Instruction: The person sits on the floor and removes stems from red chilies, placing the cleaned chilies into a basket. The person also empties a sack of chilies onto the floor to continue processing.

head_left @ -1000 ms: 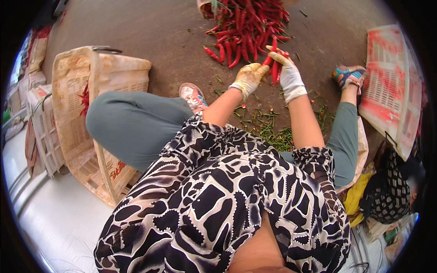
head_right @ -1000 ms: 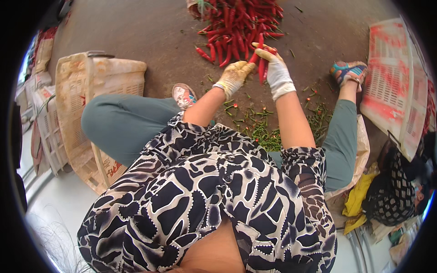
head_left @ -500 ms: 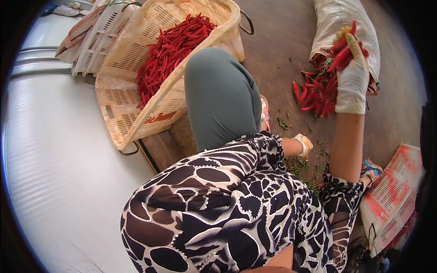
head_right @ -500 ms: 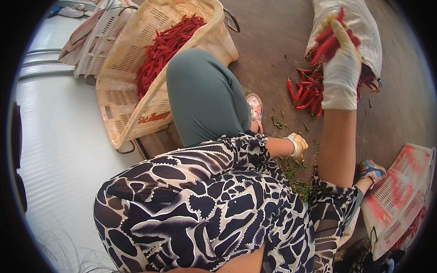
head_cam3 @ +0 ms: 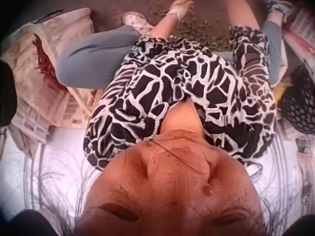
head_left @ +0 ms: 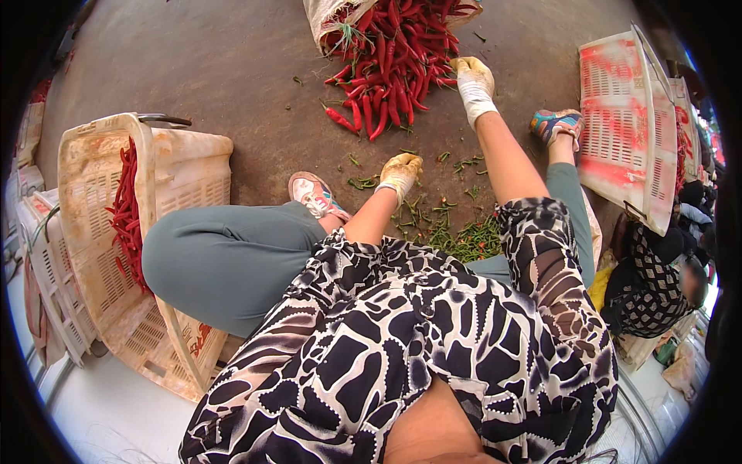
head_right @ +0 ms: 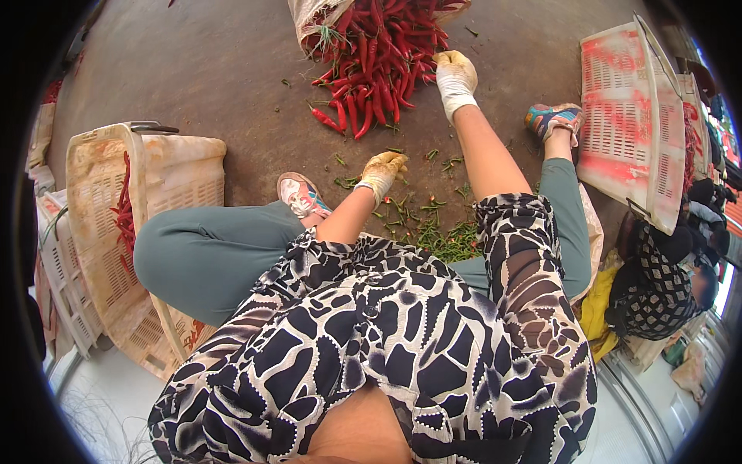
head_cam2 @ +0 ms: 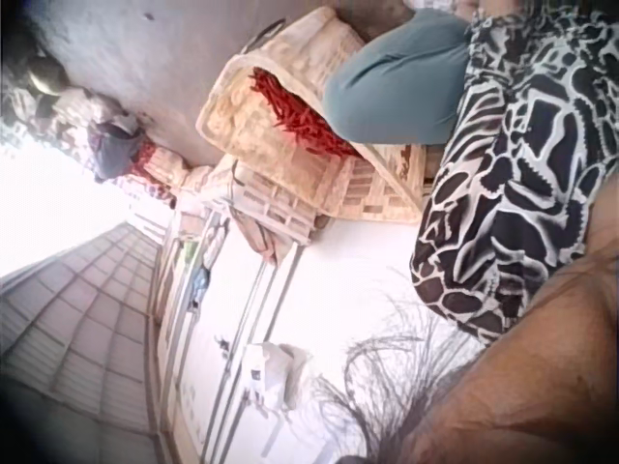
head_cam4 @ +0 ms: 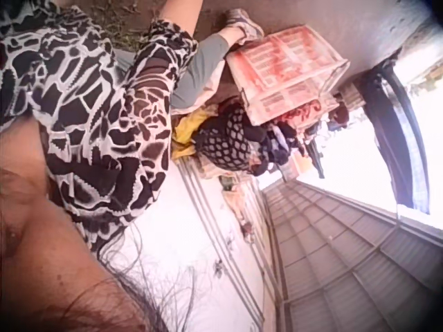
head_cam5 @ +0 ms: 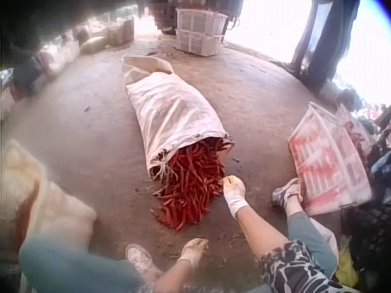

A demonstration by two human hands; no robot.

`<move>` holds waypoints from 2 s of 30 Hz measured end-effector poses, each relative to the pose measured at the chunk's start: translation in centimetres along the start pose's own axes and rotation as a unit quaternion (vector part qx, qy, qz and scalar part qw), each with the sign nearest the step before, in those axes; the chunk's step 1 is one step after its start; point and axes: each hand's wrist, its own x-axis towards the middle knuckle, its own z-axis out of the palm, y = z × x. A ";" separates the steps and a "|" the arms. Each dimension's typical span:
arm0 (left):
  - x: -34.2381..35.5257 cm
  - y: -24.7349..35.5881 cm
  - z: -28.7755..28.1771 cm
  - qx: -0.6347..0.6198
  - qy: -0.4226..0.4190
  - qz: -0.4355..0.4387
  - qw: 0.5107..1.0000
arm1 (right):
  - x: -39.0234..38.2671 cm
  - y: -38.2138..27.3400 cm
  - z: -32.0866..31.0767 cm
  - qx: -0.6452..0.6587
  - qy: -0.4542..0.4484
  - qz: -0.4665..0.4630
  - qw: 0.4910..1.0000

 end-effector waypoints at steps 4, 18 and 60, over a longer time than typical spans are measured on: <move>-0.3 1.0 0.7 -0.016 -0.033 -0.048 0.998 | 6.7 4.7 0.5 -0.340 -0.062 -0.098 0.933; 1.6 5.5 -1.1 -0.229 -0.039 0.006 0.973 | -4.7 7.3 -2.3 -0.103 -0.232 0.056 0.966; 2.1 7.2 -4.6 -0.262 0.106 0.002 0.959 | 1.2 3.8 2.6 -0.220 -0.046 -0.247 0.943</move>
